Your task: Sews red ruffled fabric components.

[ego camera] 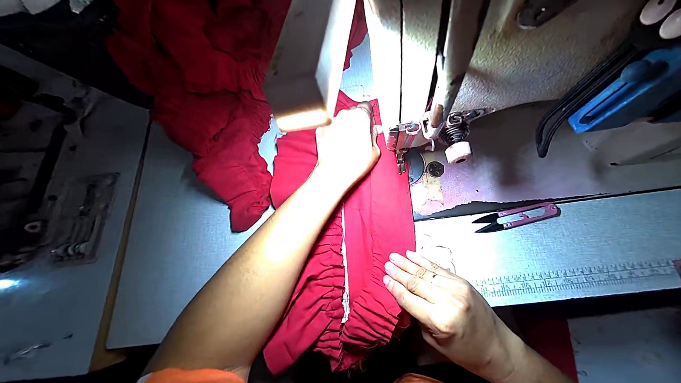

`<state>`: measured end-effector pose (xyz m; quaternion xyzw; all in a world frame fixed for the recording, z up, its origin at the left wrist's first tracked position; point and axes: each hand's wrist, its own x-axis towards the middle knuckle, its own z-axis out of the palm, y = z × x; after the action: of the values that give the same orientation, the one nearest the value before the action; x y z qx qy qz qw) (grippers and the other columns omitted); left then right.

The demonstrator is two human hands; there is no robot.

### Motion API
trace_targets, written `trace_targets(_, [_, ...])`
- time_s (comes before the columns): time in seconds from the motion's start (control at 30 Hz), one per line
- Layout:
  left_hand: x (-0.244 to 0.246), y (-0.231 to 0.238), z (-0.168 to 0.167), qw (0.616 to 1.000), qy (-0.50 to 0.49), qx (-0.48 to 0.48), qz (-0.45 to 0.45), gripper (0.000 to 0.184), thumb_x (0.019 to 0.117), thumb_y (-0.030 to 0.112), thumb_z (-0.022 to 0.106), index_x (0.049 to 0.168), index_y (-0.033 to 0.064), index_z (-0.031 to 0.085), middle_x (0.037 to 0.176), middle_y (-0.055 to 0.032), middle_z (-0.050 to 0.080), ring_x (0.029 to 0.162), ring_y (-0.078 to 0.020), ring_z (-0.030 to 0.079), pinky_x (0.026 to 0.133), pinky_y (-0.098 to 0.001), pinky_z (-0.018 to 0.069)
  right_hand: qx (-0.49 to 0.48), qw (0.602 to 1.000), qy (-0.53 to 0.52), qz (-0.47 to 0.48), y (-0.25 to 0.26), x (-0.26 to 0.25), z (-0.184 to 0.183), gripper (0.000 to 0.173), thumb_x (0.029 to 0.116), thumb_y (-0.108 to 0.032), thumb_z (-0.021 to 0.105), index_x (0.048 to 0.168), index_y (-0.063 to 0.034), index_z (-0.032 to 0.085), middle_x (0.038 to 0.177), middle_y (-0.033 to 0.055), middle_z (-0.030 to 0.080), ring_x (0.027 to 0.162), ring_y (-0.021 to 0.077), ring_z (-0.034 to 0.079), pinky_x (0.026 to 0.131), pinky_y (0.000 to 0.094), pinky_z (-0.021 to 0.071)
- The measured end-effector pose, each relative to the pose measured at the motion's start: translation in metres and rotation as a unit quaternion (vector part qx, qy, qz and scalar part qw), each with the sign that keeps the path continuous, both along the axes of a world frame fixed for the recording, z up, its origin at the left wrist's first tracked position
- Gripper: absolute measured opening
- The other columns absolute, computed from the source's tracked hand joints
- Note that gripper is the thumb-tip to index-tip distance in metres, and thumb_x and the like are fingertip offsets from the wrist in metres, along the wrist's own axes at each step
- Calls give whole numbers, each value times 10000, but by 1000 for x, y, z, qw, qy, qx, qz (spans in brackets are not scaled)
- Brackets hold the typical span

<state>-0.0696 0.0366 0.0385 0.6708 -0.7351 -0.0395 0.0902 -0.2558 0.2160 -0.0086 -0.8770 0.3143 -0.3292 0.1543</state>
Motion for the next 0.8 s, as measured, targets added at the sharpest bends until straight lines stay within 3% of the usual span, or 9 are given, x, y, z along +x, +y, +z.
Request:
trace_targets(0.23, [1, -4, -2, 1000, 6, 8, 13, 343, 999, 341, 604, 1140, 35, 668, 1068, -216, 707, 1051, -427, 682, 782, -621, 492, 1, 1000, -1, -6, -3, -1, -2, 294, 961, 3, 529, 1108, -35, 780, 1181, 124, 763, 1220, 240, 686, 1138, 384, 478])
trace_targets(0.33, [3, -11, -4, 1000, -3, -8, 1, 372, 1006, 358, 584, 1162, 35, 682, 1173, -227, 694, 1140, -435, 653, 840, -637, 482, 18, 1000, -16, -14, -12, -1, -2, 304, 966, -14, 521, 1108, -45, 788, 1181, 113, 765, 1230, 224, 680, 1158, 398, 452])
trace_targets(0.4, [5, -16, -7, 999, 8, -32, -16, 375, 1006, 300, 580, 1254, 35, 679, 1288, -257, 658, 1245, -464, 598, 928, -674, 448, 28, 999, -23, -20, -19, -1, -3, 300, 978, -32, 521, 1110, -47, 790, 1186, 105, 764, 1239, 209, 675, 1170, 398, 445])
trace_targets(0.5, [4, -20, -2, 999, 9, -20, -30, 390, 971, 240, 600, 1280, 12, 668, 1334, -281, 631, 1313, -478, 544, 1019, -693, 375, 33, 998, -39, -27, -33, 2, -3, 289, 968, -36, 534, 1085, -46, 798, 1164, 100, 771, 1221, 193, 684, 1170, 399, 443])
trace_targets(0.57, [6, -23, -2, 999, 22, -21, -42, 433, 969, 294, 627, 1293, 8, 660, 1340, -290, 623, 1319, -480, 535, 1044, -693, 357, 38, 998, -52, -29, -41, 5, -4, 287, 966, -35, 537, 1083, -47, 799, 1165, 99, 770, 1226, 193, 681, 1181, 419, 431])
trace_targets(0.7, [19, -40, -19, 992, 90, -86, -38, 536, 896, 418, 694, 1231, -1, 684, 1251, -265, 674, 1230, -436, 608, 1000, -649, 411, 52, 995, -68, -45, -55, 6, -3, 285, 970, -28, 541, 1077, -54, 804, 1176, 87, 768, 1254, 191, 664, 1200, 421, 408])
trace_targets(0.8, [15, -57, -15, 995, 89, -39, 21, 578, 867, 432, 738, 1237, -7, 663, 1270, -245, 662, 1257, -405, 595, 1024, -616, 421, 59, 993, -78, -61, -66, 7, 0, 275, 965, -27, 553, 1083, -42, 801, 1185, 94, 764, 1255, 195, 662, 1188, 404, 425])
